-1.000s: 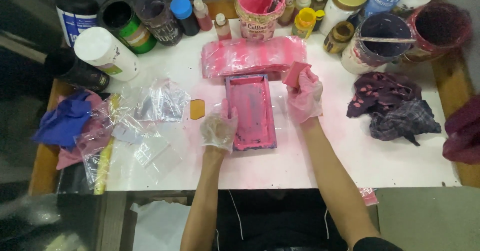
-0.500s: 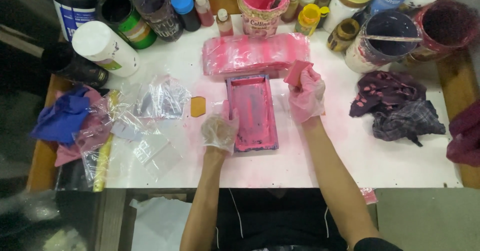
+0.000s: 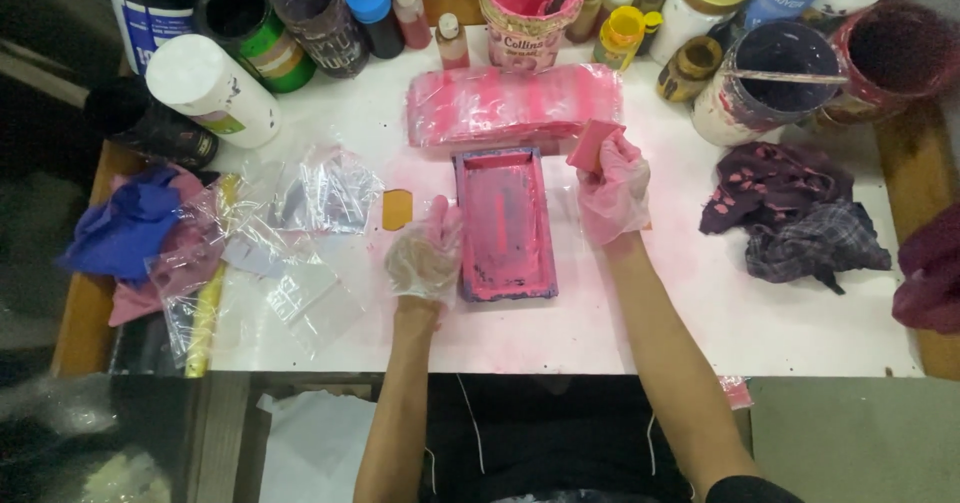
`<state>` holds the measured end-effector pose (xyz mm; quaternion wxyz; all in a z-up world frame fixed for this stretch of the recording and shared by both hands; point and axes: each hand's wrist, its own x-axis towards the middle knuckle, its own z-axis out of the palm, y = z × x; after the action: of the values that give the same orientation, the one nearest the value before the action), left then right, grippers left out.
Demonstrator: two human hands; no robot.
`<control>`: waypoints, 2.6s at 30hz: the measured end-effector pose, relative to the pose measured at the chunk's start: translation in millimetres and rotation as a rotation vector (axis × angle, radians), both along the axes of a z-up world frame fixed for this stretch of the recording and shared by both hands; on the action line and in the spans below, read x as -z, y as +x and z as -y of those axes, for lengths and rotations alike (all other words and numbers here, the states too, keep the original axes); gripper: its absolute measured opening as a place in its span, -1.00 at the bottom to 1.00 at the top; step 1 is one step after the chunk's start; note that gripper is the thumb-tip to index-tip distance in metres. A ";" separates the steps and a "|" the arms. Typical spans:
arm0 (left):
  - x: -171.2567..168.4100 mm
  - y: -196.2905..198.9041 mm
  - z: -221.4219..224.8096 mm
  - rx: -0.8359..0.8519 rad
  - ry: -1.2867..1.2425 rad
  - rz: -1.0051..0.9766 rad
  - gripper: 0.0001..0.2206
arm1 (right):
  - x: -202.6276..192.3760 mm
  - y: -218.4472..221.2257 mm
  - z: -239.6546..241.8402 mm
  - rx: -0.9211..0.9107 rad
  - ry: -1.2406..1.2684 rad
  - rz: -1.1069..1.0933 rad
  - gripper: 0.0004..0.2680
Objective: Preparing and cleaning a screen printing frame with pink ink on a workbench
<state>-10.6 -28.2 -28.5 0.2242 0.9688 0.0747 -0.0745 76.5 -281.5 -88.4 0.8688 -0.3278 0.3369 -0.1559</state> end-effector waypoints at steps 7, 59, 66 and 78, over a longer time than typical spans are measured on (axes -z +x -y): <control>-12.4 17.7 -22.5 -0.161 -0.049 0.094 -0.50 | 12.6 2.8 -0.3 -0.016 -0.023 -0.007 -0.72; 60.2 102.1 -14.0 0.169 0.030 0.254 -0.65 | 34.8 11.1 -23.6 -0.261 -0.794 -0.190 -0.93; 59.1 98.7 -35.8 0.140 0.077 0.223 -0.63 | 38.8 13.8 -20.6 -0.284 -0.846 -0.161 -0.91; 99.7 102.8 -67.8 0.365 0.279 -0.106 -0.77 | 38.0 12.5 -21.1 -0.340 -0.914 -0.139 -0.89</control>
<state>92.2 39.6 -128.2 0.0668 0.9826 -0.0803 -0.1537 89.0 -260.4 -126.4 0.6245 -0.7356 0.2329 -0.1214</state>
